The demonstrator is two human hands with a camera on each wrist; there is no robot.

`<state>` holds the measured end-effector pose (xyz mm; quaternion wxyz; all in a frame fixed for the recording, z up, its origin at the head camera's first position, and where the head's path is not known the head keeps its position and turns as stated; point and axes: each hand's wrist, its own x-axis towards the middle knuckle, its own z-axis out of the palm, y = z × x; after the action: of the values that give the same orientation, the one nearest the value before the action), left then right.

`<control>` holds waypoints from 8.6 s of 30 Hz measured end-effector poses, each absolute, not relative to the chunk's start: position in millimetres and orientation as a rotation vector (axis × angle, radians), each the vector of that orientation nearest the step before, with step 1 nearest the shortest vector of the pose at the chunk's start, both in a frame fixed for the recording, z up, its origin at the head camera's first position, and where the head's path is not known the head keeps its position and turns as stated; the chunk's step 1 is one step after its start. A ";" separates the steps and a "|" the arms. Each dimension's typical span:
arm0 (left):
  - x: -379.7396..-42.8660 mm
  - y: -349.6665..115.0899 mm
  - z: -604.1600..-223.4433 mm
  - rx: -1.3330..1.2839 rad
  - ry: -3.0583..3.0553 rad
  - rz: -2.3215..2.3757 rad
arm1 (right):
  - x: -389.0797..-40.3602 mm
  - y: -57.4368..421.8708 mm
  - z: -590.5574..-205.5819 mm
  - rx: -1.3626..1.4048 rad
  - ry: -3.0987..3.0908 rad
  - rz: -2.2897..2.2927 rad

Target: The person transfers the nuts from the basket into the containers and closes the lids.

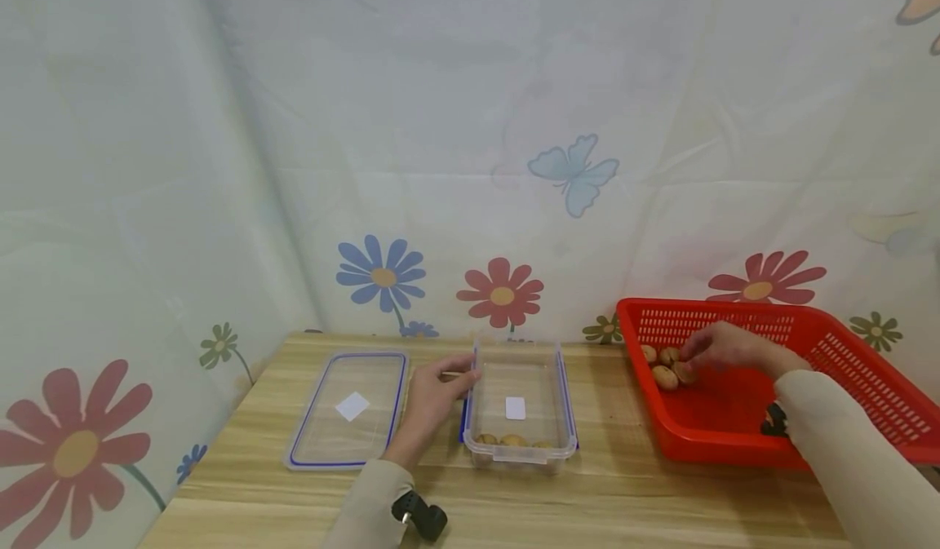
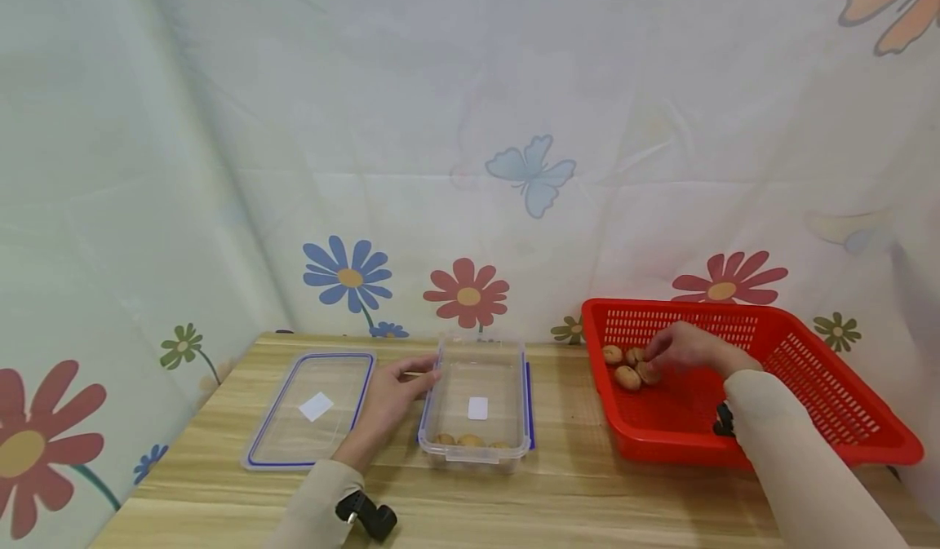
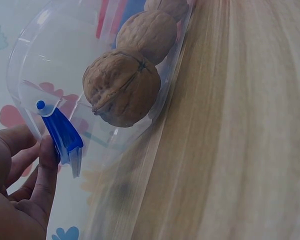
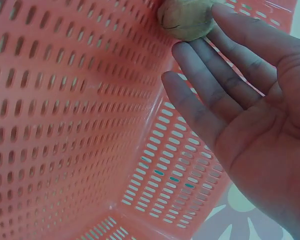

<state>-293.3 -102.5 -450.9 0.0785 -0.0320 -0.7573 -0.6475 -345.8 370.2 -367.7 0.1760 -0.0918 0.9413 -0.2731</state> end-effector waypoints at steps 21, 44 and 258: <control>-290.0 -102.5 -447.6 -0.090 -2.264 -1.945 | -348.4 367.0 -369.0 -0.207 2.619 -0.727; -291.7 -102.0 -449.4 -0.088 -2.245 -1.963 | -331.2 336.8 -315.1 -0.461 2.795 -0.827; -294.5 -101.3 -451.0 -0.061 -2.261 -1.936 | -259.5 242.6 -266.4 -0.749 2.915 -1.279</control>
<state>-294.5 -101.3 -451.0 0.0820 -0.0205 -0.7569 -0.6481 -259.5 242.6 -266.4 -0.0643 -0.2284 0.8896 -0.3902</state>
